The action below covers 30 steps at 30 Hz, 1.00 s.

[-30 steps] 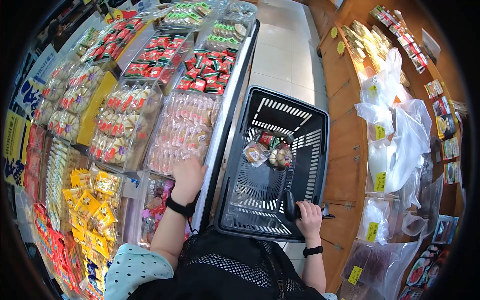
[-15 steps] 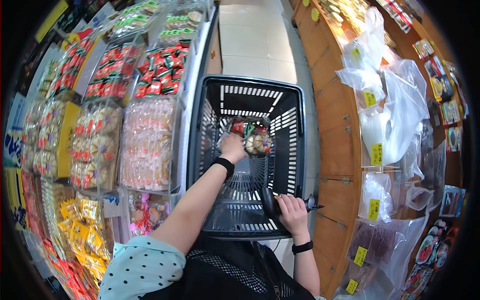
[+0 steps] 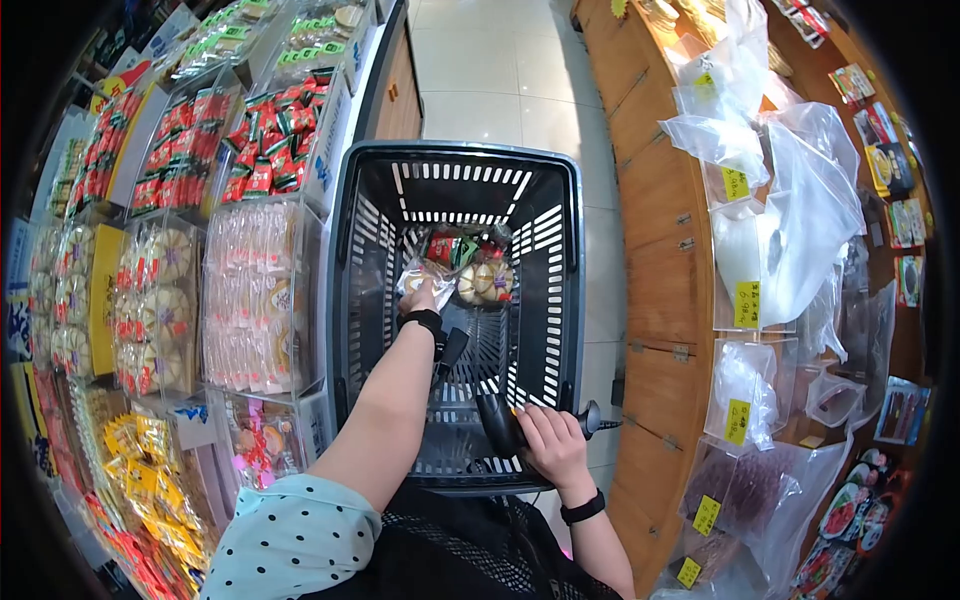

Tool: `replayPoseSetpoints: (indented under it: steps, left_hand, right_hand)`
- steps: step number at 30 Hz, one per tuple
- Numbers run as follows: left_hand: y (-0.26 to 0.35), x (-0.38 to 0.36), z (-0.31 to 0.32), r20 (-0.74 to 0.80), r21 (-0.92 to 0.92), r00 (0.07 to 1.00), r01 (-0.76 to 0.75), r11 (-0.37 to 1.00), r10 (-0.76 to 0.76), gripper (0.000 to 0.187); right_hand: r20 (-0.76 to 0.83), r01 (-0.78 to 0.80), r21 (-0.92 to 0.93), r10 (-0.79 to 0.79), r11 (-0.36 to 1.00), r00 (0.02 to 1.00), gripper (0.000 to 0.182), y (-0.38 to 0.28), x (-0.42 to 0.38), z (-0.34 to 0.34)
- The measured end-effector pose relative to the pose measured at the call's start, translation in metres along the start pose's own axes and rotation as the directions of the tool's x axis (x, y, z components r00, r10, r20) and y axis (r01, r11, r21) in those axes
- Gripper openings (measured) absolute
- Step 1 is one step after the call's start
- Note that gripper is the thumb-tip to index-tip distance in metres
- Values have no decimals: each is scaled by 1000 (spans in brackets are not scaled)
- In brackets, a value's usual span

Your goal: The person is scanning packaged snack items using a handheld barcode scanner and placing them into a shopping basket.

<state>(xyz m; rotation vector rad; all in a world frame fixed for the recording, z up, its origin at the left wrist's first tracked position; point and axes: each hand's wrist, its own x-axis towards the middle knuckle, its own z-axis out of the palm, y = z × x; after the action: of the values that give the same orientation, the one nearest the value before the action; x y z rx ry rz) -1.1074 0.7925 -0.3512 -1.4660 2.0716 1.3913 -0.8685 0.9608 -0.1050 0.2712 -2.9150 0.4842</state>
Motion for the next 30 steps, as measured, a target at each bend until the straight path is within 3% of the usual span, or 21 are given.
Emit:
replayPoseSetpoints:
  steps: [2, 4, 5, 6, 8, 9, 10, 11, 12, 13, 15, 17, 19, 24, 26, 30]
  left_hand:
    - [7, -14, -10, 212, -342, 977, 50, 938, 26, 44]
    - [25, -33, -28, 274, -225, 961, 31, 974, 32, 35]
    - [27, -40, -35, 301, -337, 945, -19, 941, 127, 31]
    - [39, -56, -49, 403, -410, 893, -18, 912, 199, 30]
    - [73, -114, -89, 513, -336, 791, -173, 926, 334, 28]
    - [81, -135, -107, 470, -213, 717, -474, 854, 515, 24]
    - [86, -154, -126, 450, -68, 593, -723, 688, 668, 20]
    - [98, -178, -150, 495, -11, 425, -869, 495, 758, 22]
    - [107, -201, -174, 546, 37, 248, -961, 273, 800, 24]
    - [112, -215, -194, 585, -21, 97, -991, 134, 805, 31]
    - [107, -216, -220, 663, -54, -28, -998, 11, 748, 29]
    - [99, -222, -235, 687, -14, -49, -998, -54, 725, 26]
    - [87, -231, -243, 638, 34, -123, -982, -188, 760, 34]
    - [59, -245, -248, 531, -9, -94, -994, -106, 842, 34]
    - [53, -247, -250, 533, 0, -114, -991, -135, 838, 34]
    - [40, -245, -249, 545, 59, -126, -981, -187, 829, 29]
  right_hand:
    - [-11, 8, 31, -8, 999, 1000, 31, 2, -2, 1]
    - [-34, 13, 60, -11, 998, 999, 35, 4, -4, 2]
    - [-56, 12, 78, -7, 997, 998, 40, 5, -5, 3]
    - [-79, 13, 95, -5, 995, 997, 44, 7, -6, 4]
    - [-109, 31, 114, -18, 993, 994, 50, 9, -7, 7]
    - [-131, 25, 141, -6, 990, 991, 51, 10, -7, 7]
    - [-151, 20, 169, 5, 985, 989, 53, 10, -7, 7]
    - [-189, 30, 177, 4, 984, 982, 56, 10, -7, 7]
    - [-195, 42, 182, -6, 982, 981, 56, 11, -6, 6]
    - [-216, 18, 200, 26, 980, 976, 57, 11, -6, 4]
    - [-248, 2, 242, 60, 970, 967, 58, 11, -5, 3]
    - [-287, 44, 257, 33, 966, 957, 58, 12, -5, 5]
    - [-310, 102, 273, -13, 957, 951, 56, 12, -6, 5]
    - [-359, 161, 256, -61, 953, 932, 50, 14, -10, 8]
    - [-479, 142, 291, 16, 946, 878, 42, 11, -8, 4]
    - [-455, 198, 249, -66, 948, 888, 40, 11, -14, 5]
